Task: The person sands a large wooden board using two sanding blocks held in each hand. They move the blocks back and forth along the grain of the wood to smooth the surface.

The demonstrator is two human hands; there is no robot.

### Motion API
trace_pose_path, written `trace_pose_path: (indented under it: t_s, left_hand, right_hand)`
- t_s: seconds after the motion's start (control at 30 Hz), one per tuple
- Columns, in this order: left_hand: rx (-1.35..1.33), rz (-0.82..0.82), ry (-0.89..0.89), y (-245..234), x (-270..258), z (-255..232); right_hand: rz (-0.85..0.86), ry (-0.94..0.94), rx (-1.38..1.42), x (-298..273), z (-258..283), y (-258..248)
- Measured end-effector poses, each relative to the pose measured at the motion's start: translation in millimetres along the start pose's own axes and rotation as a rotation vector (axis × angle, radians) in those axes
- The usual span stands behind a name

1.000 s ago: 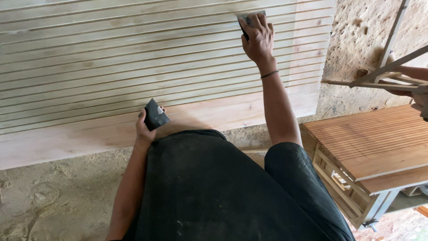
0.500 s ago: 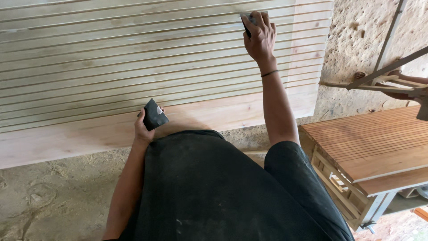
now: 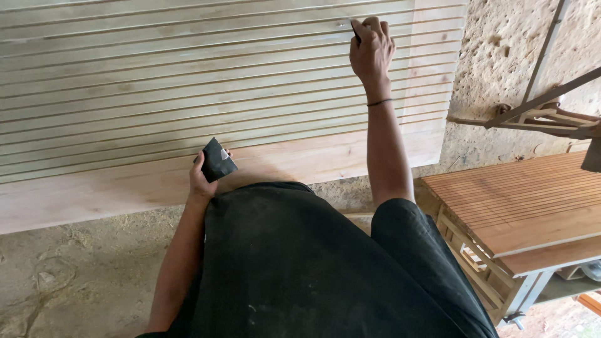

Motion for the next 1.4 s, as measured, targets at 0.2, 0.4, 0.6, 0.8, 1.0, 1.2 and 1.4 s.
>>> trace_pose_path:
  t_s: [0.2, 0.4, 0.6, 0.8, 1.0, 1.2, 1.4]
  left_hand:
    - [0.009, -0.050, -0.046, -13.4, 2.7, 7.4]
    - [-0.061, 0.004, -0.061, -13.0, 3.8, 11.8]
    - [-0.043, -0.014, -0.026, -10.8, 4.5, 5.4]
    - [-0.028, -0.025, -0.033, -10.0, -0.4, 6.5]
    - [-0.019, 0.000, -0.065, -8.2, 1.3, 7.2]
    - [0.014, -0.029, -0.053, -7.9, 1.6, 6.2]
    - [0.000, -0.008, -0.050, -10.6, 0.3, 8.8]
  right_hand:
    - [0.050, 0.139, -0.011, 2.6, 12.4, 23.1]
    - [0.141, 0.120, 0.039, 2.6, 31.1, 32.3]
    - [0.050, -0.028, 0.061, 7.4, 12.5, 12.7]
    - [0.040, 0.157, -0.017, -0.4, -34.5, 19.0]
    - [0.105, 0.273, -0.007, 8.4, -29.4, 61.1]
    - [0.197, 0.168, 0.016, 12.7, -11.9, 62.7]
    - [0.043, -0.046, 0.004, 16.1, 3.1, 8.4]
Point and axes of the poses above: each hand's wrist, its own x-axis towards the middle knuckle, its own y-axis out of the palm, z = x × y, the point moved 8 cm from there along x, towards the middle knuckle, and after that the axes turned 5 degrees about x, right-handed, at the moved point
